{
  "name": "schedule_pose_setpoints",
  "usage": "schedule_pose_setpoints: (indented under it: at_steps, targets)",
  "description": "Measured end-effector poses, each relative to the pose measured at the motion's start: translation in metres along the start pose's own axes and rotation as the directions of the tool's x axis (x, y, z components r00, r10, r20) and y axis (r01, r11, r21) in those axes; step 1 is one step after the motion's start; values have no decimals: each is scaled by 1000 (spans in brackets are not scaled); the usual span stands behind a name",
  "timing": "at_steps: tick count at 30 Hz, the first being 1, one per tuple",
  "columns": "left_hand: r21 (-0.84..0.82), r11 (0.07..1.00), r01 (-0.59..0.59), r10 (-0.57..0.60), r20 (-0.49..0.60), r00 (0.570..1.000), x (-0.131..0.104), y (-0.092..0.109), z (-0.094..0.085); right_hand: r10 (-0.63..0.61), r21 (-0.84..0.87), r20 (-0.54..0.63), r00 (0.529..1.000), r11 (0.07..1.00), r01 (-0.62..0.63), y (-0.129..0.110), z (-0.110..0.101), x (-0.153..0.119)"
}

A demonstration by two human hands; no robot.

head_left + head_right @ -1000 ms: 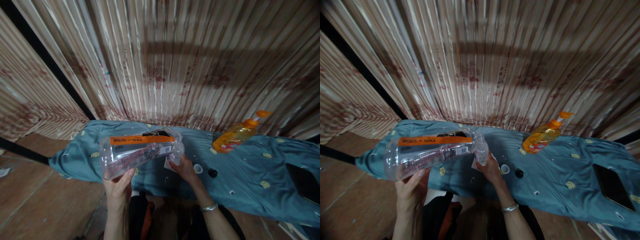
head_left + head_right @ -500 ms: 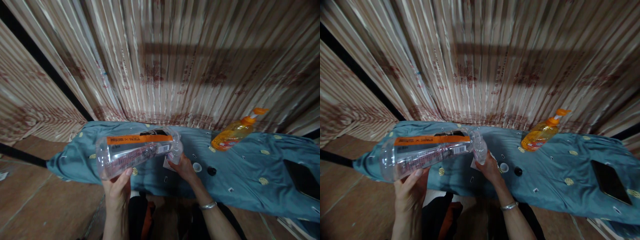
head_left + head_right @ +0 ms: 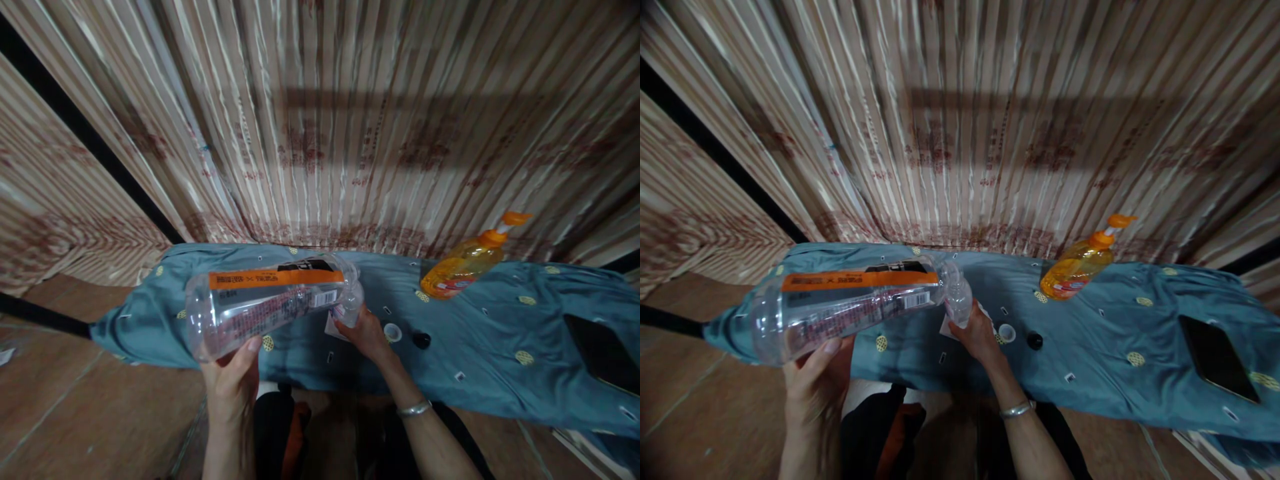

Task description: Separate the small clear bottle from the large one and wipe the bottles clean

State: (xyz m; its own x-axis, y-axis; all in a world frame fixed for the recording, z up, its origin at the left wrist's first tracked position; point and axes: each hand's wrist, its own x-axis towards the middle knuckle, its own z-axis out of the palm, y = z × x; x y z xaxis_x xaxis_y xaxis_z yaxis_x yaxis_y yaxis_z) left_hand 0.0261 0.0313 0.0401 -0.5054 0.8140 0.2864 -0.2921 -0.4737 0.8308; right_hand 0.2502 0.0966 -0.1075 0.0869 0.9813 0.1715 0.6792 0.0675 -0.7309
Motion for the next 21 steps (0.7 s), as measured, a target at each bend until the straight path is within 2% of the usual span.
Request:
schedule_pose_setpoints:
  at_steps: [21]
  targets:
    - [64,998,7,-3,-61,998,-4,4,3,16,7,16,1000,1000,-16,-3,-3,-1]
